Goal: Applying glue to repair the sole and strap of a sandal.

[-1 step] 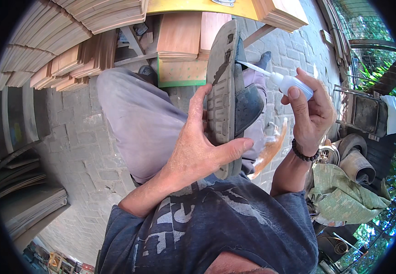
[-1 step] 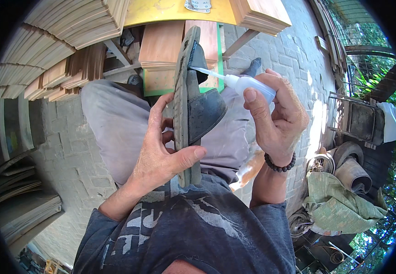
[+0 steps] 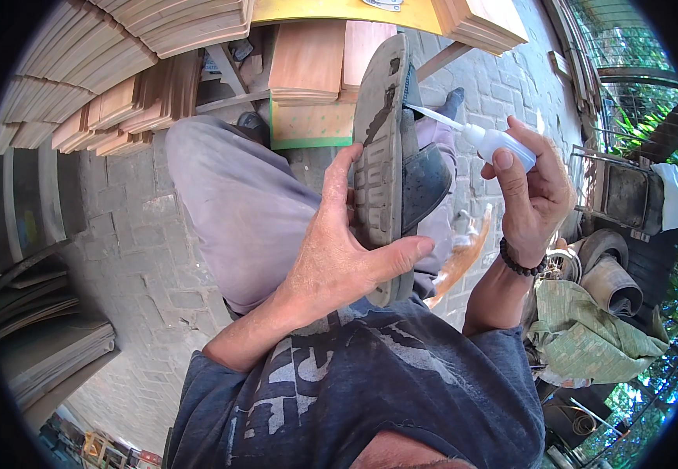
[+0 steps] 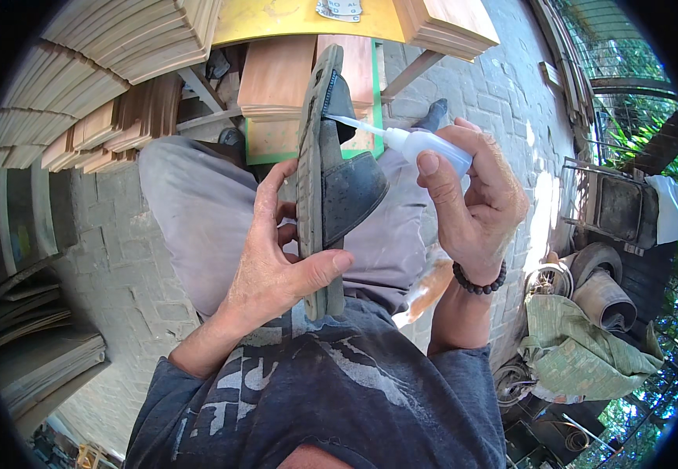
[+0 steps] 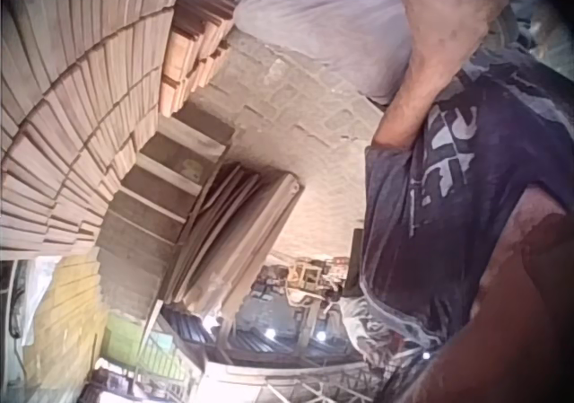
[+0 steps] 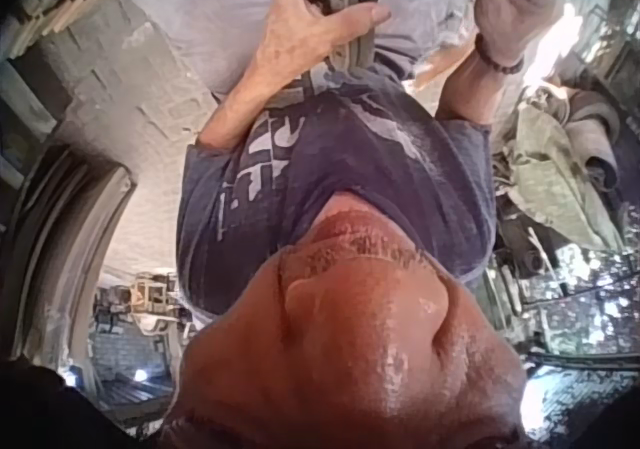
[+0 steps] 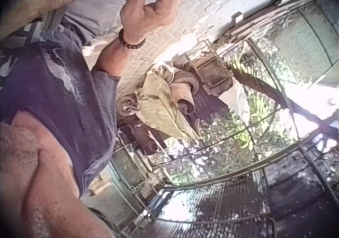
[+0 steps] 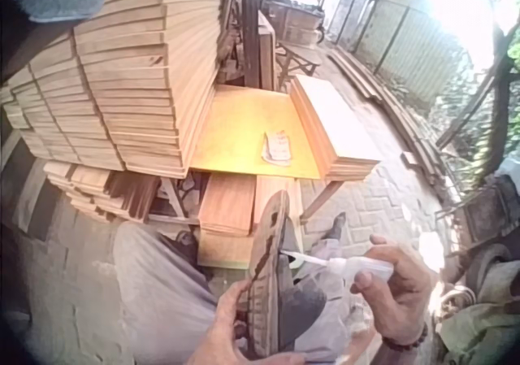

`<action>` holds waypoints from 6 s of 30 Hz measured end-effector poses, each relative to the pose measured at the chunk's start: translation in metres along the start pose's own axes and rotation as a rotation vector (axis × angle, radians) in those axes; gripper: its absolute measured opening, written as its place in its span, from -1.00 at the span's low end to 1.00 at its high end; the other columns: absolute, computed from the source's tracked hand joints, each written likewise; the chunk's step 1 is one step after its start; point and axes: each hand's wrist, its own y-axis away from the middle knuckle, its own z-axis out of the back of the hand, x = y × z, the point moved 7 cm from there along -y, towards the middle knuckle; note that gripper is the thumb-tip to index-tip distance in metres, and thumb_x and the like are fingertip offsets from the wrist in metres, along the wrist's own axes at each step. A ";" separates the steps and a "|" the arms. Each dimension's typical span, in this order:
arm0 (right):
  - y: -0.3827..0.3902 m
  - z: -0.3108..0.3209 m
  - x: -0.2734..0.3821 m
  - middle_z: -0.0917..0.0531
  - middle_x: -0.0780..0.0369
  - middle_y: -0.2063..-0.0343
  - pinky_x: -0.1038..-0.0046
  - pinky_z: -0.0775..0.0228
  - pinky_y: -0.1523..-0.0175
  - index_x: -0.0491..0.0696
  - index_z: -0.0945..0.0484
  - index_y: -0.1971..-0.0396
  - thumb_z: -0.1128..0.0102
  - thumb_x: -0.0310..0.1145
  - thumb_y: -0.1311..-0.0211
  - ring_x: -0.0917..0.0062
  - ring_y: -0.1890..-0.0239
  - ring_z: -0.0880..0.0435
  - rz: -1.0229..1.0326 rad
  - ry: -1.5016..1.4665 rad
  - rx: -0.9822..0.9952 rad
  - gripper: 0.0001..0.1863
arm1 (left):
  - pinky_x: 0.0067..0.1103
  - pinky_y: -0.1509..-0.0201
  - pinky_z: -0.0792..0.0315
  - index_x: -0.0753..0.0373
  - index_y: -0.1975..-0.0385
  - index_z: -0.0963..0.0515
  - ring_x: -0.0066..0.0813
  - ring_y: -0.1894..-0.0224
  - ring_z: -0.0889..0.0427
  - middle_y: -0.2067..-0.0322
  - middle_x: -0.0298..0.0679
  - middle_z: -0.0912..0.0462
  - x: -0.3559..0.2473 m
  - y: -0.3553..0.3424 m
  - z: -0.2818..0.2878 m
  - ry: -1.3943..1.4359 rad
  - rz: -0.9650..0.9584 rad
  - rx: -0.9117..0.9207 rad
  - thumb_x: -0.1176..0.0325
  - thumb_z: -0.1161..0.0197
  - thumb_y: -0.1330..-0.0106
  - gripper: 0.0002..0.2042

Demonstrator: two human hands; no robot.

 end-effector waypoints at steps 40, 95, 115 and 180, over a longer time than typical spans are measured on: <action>-0.023 0.016 0.013 -0.70 0.15 0.35 0.30 -0.40 -0.19 -0.25 -0.63 0.22 -0.37 -0.38 -0.20 0.39 0.12 -0.70 0.098 0.245 0.205 -0.74 | -0.42 -0.29 -0.33 0.48 -0.38 0.05 -0.29 -0.21 -0.43 -0.15 0.07 -0.41 0.001 0.002 0.004 -0.129 -0.038 0.003 0.23 -0.54 -0.03 0.03; -0.072 -0.044 0.038 -0.59 0.17 0.52 0.45 -0.38 0.44 -0.14 -0.57 0.34 -0.36 -0.27 -0.19 0.41 0.57 -0.56 0.306 0.572 0.729 -0.76 | -0.40 -0.21 -0.41 0.46 -0.40 0.02 -0.13 -0.12 -0.50 -0.11 0.10 -0.42 0.021 -0.008 0.012 -0.241 -0.027 -0.068 0.26 -0.49 -0.02 0.00; -0.076 0.000 0.110 -0.66 0.15 0.45 0.20 -0.38 -0.16 -0.19 -0.65 0.36 -0.43 -0.44 -0.04 0.35 0.40 -0.65 0.555 0.660 0.390 -0.81 | -0.45 -0.15 -0.43 0.28 -0.48 0.22 -0.39 0.01 -0.56 -0.10 -0.12 -0.44 0.025 -0.045 -0.042 0.649 -0.238 0.363 0.13 -0.45 -0.14 0.06; -0.071 -0.036 0.095 -0.66 0.14 0.45 0.27 -0.36 -0.08 -0.17 -0.64 0.34 -0.39 -0.38 -0.07 0.26 0.37 -0.64 0.547 0.690 0.574 -0.80 | -0.38 -0.16 -0.41 0.26 -0.47 0.25 -0.28 -0.09 -0.50 -0.06 -0.03 -0.34 0.030 -0.038 -0.024 0.407 -0.229 0.248 0.07 -0.48 -0.13 0.10</action>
